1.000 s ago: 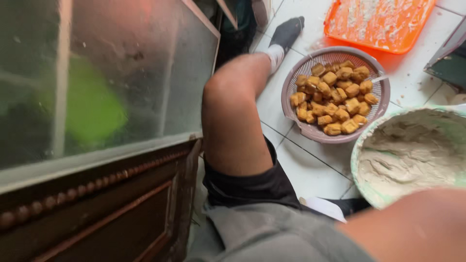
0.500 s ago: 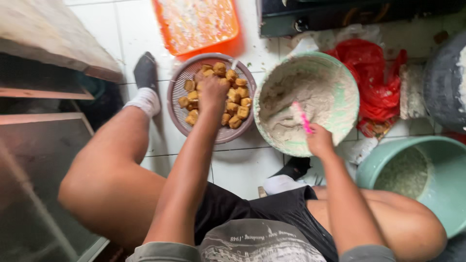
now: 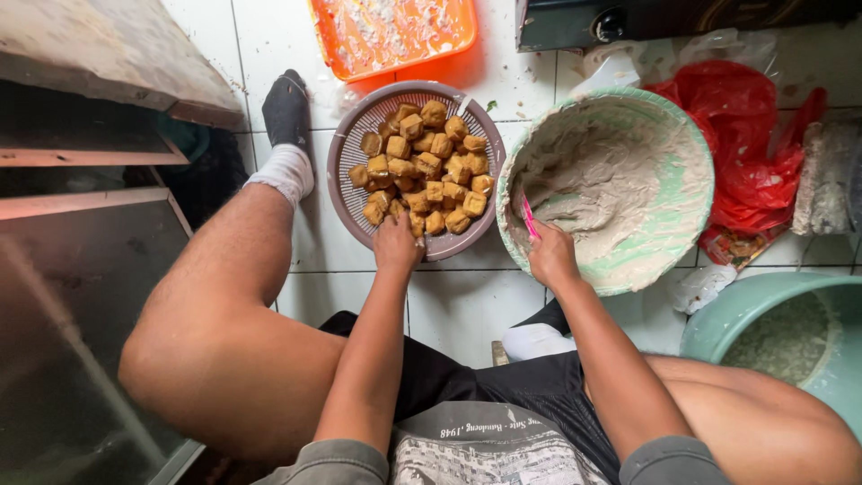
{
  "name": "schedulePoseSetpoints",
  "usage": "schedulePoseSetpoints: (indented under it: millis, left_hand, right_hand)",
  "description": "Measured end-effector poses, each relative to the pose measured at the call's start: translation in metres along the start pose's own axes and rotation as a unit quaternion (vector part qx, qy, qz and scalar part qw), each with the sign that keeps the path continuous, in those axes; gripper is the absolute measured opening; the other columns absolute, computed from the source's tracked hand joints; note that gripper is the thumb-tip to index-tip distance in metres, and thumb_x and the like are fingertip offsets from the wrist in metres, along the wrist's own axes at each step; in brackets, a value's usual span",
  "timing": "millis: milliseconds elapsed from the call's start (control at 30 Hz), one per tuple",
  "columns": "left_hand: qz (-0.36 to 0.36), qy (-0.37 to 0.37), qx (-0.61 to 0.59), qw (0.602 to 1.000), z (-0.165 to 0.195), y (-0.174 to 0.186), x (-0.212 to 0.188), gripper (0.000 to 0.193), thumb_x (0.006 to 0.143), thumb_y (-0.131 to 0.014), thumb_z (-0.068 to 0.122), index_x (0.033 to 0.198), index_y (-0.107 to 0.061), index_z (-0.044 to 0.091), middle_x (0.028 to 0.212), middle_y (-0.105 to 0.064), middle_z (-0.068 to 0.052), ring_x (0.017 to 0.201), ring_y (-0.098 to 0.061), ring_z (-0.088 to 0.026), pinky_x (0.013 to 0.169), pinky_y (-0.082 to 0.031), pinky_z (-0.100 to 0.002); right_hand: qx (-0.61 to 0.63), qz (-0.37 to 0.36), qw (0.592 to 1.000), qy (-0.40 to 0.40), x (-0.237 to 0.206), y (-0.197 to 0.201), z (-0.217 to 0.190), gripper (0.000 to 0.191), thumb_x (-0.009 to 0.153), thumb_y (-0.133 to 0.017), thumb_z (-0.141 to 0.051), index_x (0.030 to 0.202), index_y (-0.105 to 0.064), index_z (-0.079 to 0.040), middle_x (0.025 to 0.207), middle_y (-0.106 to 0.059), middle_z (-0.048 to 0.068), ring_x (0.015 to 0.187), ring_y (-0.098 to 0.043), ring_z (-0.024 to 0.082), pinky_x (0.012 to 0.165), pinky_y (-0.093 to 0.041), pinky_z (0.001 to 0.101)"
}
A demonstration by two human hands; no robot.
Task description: The person sits on the tiled floor and uses a pink spatula to scoop batter from a large bowl and spread it over fried tofu cubes held in the other hand, then drops each coated piece into a pot of hot oil on a portable stove. Coated tofu pieces accumulate in a colander beside the batter bowl.
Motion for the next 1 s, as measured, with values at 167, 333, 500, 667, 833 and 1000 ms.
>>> schedulePoseSetpoints:
  millis: [167, 333, 500, 667, 833, 1000]
  left_hand:
    - [0.035, -0.004, -0.074, 0.997, 0.008, 0.004, -0.005, 0.042, 0.090, -0.069, 0.030, 0.120, -0.056, 0.004, 0.105, -0.069, -0.020, 0.099, -0.066, -0.040, 0.086, -0.052, -0.052]
    - [0.122, 0.015, -0.213, 0.969, 0.021, 0.033, -0.005, 0.031, 0.094, -0.067, 0.021, 0.113, -0.055, 0.000, 0.107, -0.068, -0.027, 0.098, -0.063, -0.048, 0.085, -0.050, -0.056]
    - [0.015, -0.013, -0.496, 0.868, 0.098, 0.052, 0.006, 0.039, 0.088, -0.067, 0.012, 0.124, -0.055, 0.008, 0.110, -0.071, -0.017, 0.090, -0.072, -0.028, 0.075, -0.060, -0.041]
    - [-0.181, -0.142, -0.648, 0.726, 0.212, 0.068, -0.049, 0.031, 0.098, -0.068, 0.026, 0.121, -0.060, 0.007, 0.108, -0.074, -0.011, 0.087, -0.073, -0.011, 0.069, -0.059, -0.025]
    - [-0.170, -0.179, -0.625, 0.741, 0.258, 0.097, -0.116, 0.035, 0.098, -0.069, 0.034, 0.093, -0.068, 0.000, 0.078, -0.072, -0.005, 0.069, -0.070, -0.011, 0.060, -0.056, -0.026]
    - [-0.208, -0.179, -0.623, 0.733, 0.261, 0.102, -0.126, 0.038, 0.101, -0.066, 0.035, 0.090, -0.067, -0.001, 0.076, -0.068, -0.004, 0.068, -0.069, -0.010, 0.060, -0.056, -0.027]
  right_hand:
    - [0.490, -0.053, 0.848, -0.196, -0.007, -0.008, 0.013, 0.028, 0.104, -0.053, -0.010, 0.129, -0.065, -0.009, 0.107, -0.065, 0.006, 0.084, -0.058, 0.010, 0.061, -0.044, 0.0267]
    - [0.610, -0.085, 0.762, -0.200, -0.016, 0.025, 0.006, 0.015, 0.101, -0.050, -0.010, 0.116, -0.055, -0.010, 0.095, -0.059, 0.003, 0.071, -0.051, 0.010, 0.055, -0.040, 0.0242]
    - [0.619, -0.099, 0.769, -0.123, -0.057, 0.112, -0.009, 0.016, 0.108, -0.057, -0.017, 0.099, -0.046, -0.010, 0.074, -0.045, -0.003, 0.055, -0.036, 0.006, 0.047, -0.029, 0.0223]
    - [0.381, -0.076, 0.914, -0.118, -0.104, 0.176, -0.020, 0.019, 0.095, -0.069, -0.018, 0.100, -0.056, -0.005, 0.063, -0.043, -0.005, 0.045, -0.034, 0.005, 0.039, -0.025, 0.0238]
    - [0.344, 0.026, 0.939, -0.010, -0.118, 0.184, -0.044, 0.038, 0.080, -0.081, -0.008, 0.105, -0.052, -0.008, 0.075, -0.053, -0.006, 0.058, -0.045, 0.001, 0.047, -0.034, 0.0209]
    - [0.557, 0.077, 0.826, -0.028, -0.123, 0.170, -0.032, 0.018, 0.094, -0.069, -0.008, 0.107, -0.057, -0.007, 0.076, -0.052, -0.005, 0.052, -0.037, 0.001, 0.047, -0.031, 0.0205]
Point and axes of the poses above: each hand's wrist, its own x-axis towards the middle knuckle, its own y-axis out of the back of the hand, z = x × y, the point moved 5 cm from there along x, towards the middle knuckle
